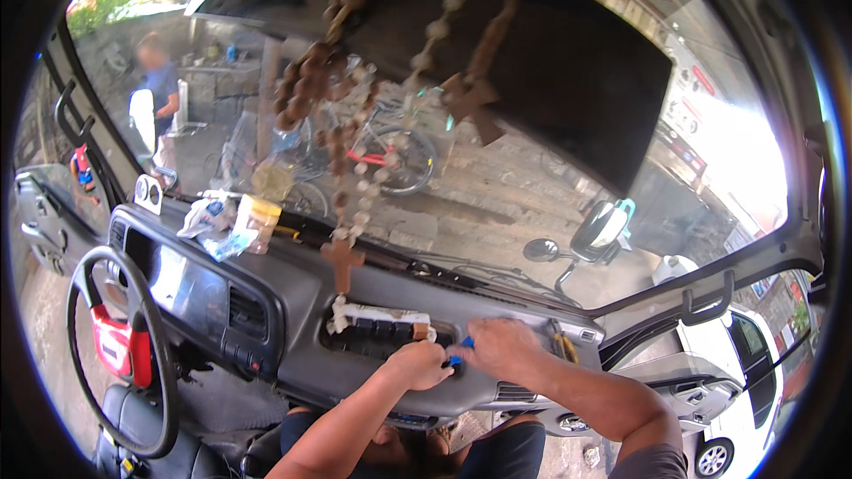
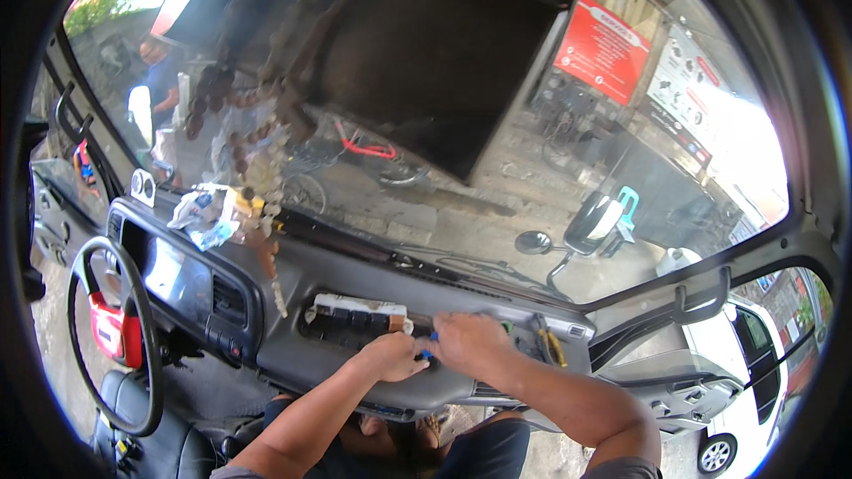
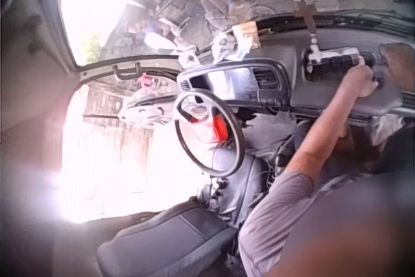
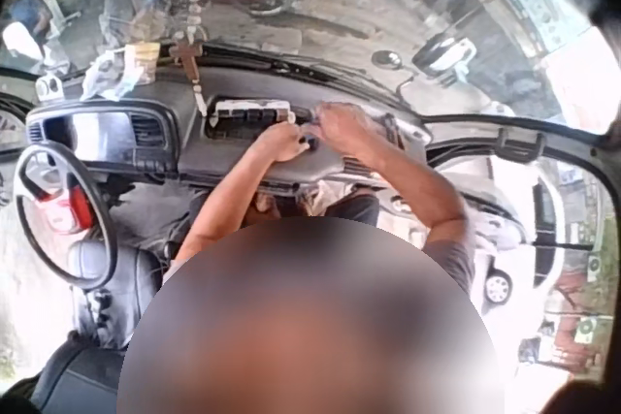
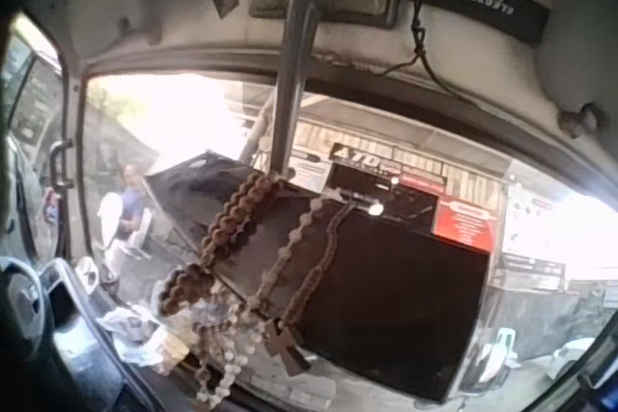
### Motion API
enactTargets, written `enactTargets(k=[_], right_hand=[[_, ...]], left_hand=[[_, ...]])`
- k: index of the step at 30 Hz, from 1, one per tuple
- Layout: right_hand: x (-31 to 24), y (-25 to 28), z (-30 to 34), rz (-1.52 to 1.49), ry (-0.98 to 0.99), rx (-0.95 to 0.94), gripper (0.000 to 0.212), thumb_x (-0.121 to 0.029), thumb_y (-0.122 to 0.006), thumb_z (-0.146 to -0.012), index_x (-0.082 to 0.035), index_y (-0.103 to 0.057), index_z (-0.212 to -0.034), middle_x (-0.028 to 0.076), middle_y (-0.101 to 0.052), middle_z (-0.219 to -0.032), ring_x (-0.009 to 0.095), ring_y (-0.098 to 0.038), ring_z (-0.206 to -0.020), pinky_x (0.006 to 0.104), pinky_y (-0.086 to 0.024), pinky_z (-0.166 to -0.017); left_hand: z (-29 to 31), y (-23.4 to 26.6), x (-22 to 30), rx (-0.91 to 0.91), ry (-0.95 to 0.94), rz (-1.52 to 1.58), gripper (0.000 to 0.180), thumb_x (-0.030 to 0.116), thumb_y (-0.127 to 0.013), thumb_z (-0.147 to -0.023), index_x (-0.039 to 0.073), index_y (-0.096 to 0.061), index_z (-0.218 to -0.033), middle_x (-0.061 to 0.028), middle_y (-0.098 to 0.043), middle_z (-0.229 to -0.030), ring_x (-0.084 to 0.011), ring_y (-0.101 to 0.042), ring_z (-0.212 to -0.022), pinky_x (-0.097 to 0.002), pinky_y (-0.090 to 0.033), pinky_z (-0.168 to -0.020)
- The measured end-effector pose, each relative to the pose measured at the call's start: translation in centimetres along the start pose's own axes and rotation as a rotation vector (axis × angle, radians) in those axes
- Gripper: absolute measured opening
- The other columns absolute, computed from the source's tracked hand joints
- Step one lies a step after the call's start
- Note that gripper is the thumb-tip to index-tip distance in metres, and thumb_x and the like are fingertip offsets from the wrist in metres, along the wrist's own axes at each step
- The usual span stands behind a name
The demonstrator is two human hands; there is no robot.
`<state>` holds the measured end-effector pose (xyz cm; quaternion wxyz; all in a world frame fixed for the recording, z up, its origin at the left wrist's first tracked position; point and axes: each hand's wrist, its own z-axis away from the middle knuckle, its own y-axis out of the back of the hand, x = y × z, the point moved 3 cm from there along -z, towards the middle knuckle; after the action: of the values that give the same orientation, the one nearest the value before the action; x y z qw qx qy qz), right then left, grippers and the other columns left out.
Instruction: The person uses a screwdriver to remove screws from the dashboard panel, detaches the panel, and then reattaches it by screwing it back into place. The person handles the dashboard panel and screws throughout the process.
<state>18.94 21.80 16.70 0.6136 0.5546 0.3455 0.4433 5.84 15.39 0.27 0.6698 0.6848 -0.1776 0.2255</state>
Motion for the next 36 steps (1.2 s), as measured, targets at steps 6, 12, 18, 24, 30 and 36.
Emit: enactTargets(k=[6, 12, 18, 24, 30, 36], right_hand=[[0.4, -0.3, -0.1, -0.088, 0.160, 0.022, 0.047, -0.032, -0.079, -0.100, -0.008, -0.064, -0.137, 0.026, -0.071, -0.118, 0.048, -0.074, -0.111, 0.0542, -0.061, -0.095], [-0.1, 0.3, 0.2, -0.103, 0.168, 0.162, 0.038, -0.034, -0.076, -0.102, 0.000, -0.069, -0.118, 0.025, -0.076, -0.106, 0.047, -0.077, -0.104, 0.0565, -0.062, -0.090], [-0.2, -0.1, 0.1, -0.053, 0.016, -0.015, 0.038, -0.030, -0.077, -0.101, 0.001, -0.067, -0.120, 0.027, -0.074, -0.112, 0.046, -0.077, -0.105, 0.0565, -0.062, -0.090], [-0.7, 0.3, 0.4, -0.203, 0.433, 0.184, 0.036, -0.032, -0.076, -0.101, 0.001, -0.071, -0.114, 0.025, -0.078, -0.098, 0.048, -0.078, -0.094, 0.0549, -0.064, -0.084], [-0.2, -0.6, -0.1, -0.055, 0.047, 0.018, 0.035, -0.029, -0.076, -0.102, -0.002, -0.067, -0.121, 0.025, -0.076, -0.103, 0.049, -0.077, -0.103, 0.0566, -0.062, -0.087], [-1.1, 0.5, 0.5, -0.145, 0.351, 0.233, 0.042, -0.039, -0.070, -0.107, 0.003, -0.071, -0.108, 0.023, -0.079, -0.095, 0.049, -0.079, -0.092, 0.0565, -0.064, -0.082]], left_hand=[[0.1, -0.1, -0.2, -0.039, 0.036, 0.047, 0.040, 0.042, -0.069, -0.103, 0.006, -0.084, -0.111, -0.0233, -0.081, -0.110, -0.0444, -0.077, -0.110, -0.0540, -0.060, -0.101], [0.2, 0.0, 0.1, -0.044, 0.038, 0.000, 0.042, 0.044, -0.068, -0.104, 0.005, -0.083, -0.113, -0.0230, -0.081, -0.112, -0.0444, -0.076, -0.112, -0.0538, -0.060, -0.101], [0.1, -0.1, 0.1, -0.049, 0.002, -0.032, 0.048, 0.048, -0.065, -0.107, 0.003, -0.083, -0.113, -0.0236, -0.080, -0.111, -0.0442, -0.076, -0.112, -0.0539, -0.060, -0.101], [0.1, -0.4, -0.1, 0.009, -0.030, -0.041, 0.049, 0.048, -0.064, -0.107, 0.004, -0.084, -0.111, -0.0234, -0.081, -0.110, -0.0444, -0.076, -0.110, -0.0538, -0.060, -0.101], [0.0, -0.2, 0.1, -0.066, 0.011, -0.045, 0.046, 0.046, -0.067, -0.105, 0.003, -0.082, -0.112, -0.0265, -0.080, -0.108, -0.0465, -0.075, -0.109, -0.0546, -0.059, -0.101], [-0.2, -0.7, -0.5, -0.083, 0.052, -0.057, 0.047, 0.046, -0.066, -0.106, 0.003, -0.084, -0.111, -0.0245, -0.080, -0.113, -0.0443, -0.077, -0.111, -0.0532, -0.060, -0.101]])
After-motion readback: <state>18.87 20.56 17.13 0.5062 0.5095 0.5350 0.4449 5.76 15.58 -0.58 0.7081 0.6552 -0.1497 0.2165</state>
